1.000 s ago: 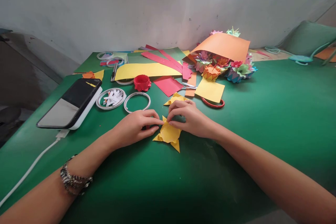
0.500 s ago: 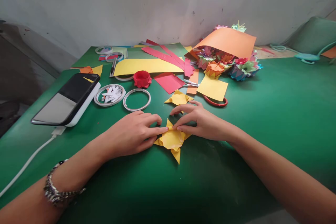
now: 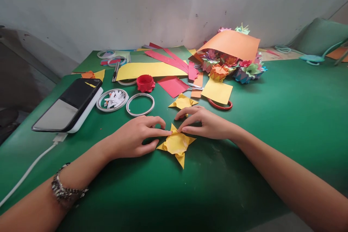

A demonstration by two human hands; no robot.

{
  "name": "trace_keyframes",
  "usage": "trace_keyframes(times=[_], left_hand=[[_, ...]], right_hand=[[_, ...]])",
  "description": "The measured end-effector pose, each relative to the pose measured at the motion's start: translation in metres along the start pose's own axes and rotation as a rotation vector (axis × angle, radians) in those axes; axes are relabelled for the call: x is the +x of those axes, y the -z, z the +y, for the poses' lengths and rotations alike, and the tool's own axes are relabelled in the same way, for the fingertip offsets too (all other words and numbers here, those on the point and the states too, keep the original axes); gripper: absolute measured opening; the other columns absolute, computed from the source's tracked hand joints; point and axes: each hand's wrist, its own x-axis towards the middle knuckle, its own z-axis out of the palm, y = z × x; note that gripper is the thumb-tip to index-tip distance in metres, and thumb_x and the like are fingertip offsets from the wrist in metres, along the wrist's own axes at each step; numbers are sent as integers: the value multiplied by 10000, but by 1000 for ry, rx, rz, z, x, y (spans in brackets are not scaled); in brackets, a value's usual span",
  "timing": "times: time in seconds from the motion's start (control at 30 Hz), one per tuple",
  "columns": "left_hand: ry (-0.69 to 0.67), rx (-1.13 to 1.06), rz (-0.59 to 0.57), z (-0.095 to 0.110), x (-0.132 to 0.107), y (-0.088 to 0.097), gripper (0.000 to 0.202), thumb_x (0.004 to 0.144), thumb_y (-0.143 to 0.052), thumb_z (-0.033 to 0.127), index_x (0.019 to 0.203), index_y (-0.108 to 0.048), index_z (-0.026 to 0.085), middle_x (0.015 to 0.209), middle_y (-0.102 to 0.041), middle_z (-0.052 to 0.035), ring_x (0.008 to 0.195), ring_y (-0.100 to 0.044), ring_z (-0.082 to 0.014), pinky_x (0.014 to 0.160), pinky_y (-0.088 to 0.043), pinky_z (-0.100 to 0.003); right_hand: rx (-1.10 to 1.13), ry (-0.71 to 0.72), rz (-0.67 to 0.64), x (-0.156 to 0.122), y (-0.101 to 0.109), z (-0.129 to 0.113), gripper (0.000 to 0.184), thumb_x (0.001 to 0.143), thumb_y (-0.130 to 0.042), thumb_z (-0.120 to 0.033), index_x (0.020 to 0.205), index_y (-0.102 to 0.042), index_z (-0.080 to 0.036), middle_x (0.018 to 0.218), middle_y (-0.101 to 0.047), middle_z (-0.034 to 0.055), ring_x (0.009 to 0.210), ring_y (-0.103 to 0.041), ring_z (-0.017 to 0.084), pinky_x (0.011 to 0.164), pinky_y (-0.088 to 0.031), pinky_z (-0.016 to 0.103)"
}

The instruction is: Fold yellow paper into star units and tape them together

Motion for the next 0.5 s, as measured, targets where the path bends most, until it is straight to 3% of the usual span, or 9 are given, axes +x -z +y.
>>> trace_keyframes(times=[0.13, 0.33, 0.5], left_hand=[[38, -100, 46, -1, 0, 0, 307, 811, -384, 187, 1016, -610, 218, 957, -599, -55, 771, -560, -130, 705, -426, -255], [53, -64, 216, 5, -1, -1, 289, 821, -363, 199, 970, -611, 204, 866, -599, -56, 728, -546, -125, 638, -430, -243], [-43, -52, 161, 16, -2, -1, 291, 785, -440, 255, 1037, -581, 228, 938, -591, -60, 805, -539, -150, 713, -431, -264]], right_hand=[[90, 34, -9, 1, 5, 1, 203, 828, -473, -288, 888, -647, -205, 1054, -571, 44, 978, -510, 148, 883, -355, 302], [100, 5, -63, -7, 16, -6, 115, 754, -550, -243, 845, -534, -175, 927, -548, 33, 866, -495, 133, 801, -382, 277], [12, -72, -185, -9, 16, -11, 126, 712, -578, -260, 789, -520, -179, 880, -522, 14, 861, -482, 145, 848, -311, 321]])
